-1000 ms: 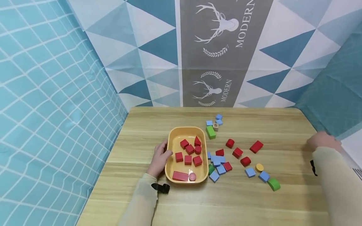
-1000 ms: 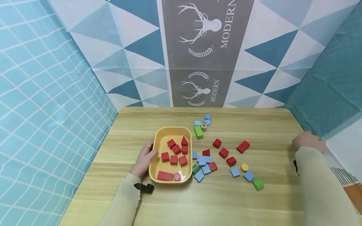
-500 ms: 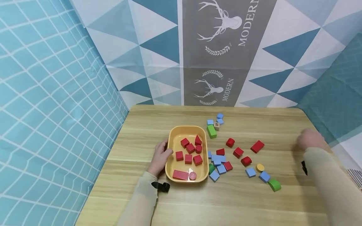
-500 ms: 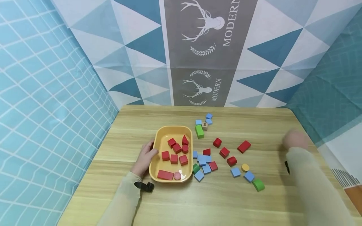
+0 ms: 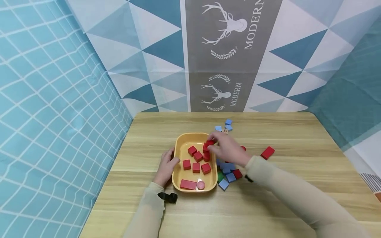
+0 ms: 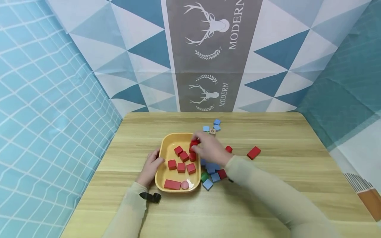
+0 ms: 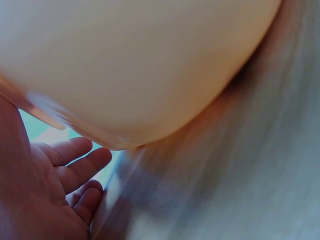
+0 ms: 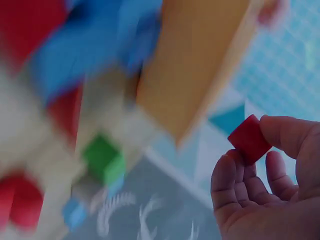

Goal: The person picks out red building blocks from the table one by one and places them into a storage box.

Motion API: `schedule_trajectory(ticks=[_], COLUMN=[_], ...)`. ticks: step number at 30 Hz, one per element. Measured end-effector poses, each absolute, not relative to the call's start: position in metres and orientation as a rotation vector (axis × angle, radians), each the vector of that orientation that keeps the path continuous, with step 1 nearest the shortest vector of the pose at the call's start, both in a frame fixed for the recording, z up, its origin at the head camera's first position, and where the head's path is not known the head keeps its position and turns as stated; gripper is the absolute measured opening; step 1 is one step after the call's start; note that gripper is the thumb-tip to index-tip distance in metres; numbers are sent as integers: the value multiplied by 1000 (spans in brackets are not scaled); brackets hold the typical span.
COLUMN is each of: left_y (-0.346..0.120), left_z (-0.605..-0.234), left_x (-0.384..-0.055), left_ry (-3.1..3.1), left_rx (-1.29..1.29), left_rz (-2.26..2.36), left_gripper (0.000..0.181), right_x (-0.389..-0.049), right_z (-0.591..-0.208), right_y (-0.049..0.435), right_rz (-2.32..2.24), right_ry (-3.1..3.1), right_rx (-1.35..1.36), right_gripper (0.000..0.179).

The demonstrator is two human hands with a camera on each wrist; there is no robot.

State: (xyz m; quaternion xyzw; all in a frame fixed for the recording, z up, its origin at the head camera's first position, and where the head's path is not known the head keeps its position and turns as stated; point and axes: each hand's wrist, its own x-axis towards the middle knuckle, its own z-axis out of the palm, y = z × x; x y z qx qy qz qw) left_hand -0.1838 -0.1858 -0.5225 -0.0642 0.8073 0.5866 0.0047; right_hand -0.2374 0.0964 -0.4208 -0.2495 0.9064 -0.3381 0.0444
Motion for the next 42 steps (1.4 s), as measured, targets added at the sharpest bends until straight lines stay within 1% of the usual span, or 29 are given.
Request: schedule_trajectory(ticks=[4,9,16,20,23,25,27,29,31,34,36,39,42], left_y=[-187,-186,-186,-185,-184,-184,-184,-183,-183,-184,-185,-186,-187], left_z=[-524,-525,-519,-520,-521,-521,-521,-521,-521,-520,-521,-522,-522], left_x=[-182,-180,-180,-180,-180,-180,-181,-182,-183,-183,-183,-183,-183], left_ry=[2519,2516,2515,2522,2519,2525,2534,2549,2547,2536,2527,2534,2532], left_rx=[-220,-214,-216,-205,-209,-207,-198,-185,-182,-189,-200,-206,-212], left_rz=[1838,1836,1843,1844,1842,1836,1830,1824,1825,1820,1813,1805,1814], left_gripper=[69,69,69,69,69,69,69,69,70,71,71,71,70], right_x=[-237,-245,-246,-244,-241,-241,-245,-252,-259,-263,-261,-254,-245], right_z=[-449,-474,-476,-474,-472,-466,-457,-447,-439,-438,-441,-446,-451], right_y=[57,40,35,35,42,52,69,93,123,172,203,236,256], right_rz=[-859,-708,-504,-399,-526,-664,-795,-847,-838,-694,-560,-385,-331], right_ry=[2818,2939,3048,3058,3016,2996,2996,3037,3060,3053,3016,2964,2920], right_rx=[-804,-834,-876,-957,-1043,-1068,-1026,-907,-731,-456,-335,-268,-251], right_gripper=[24,19,0,6,10,12,16,22,28,40,46,51,55])
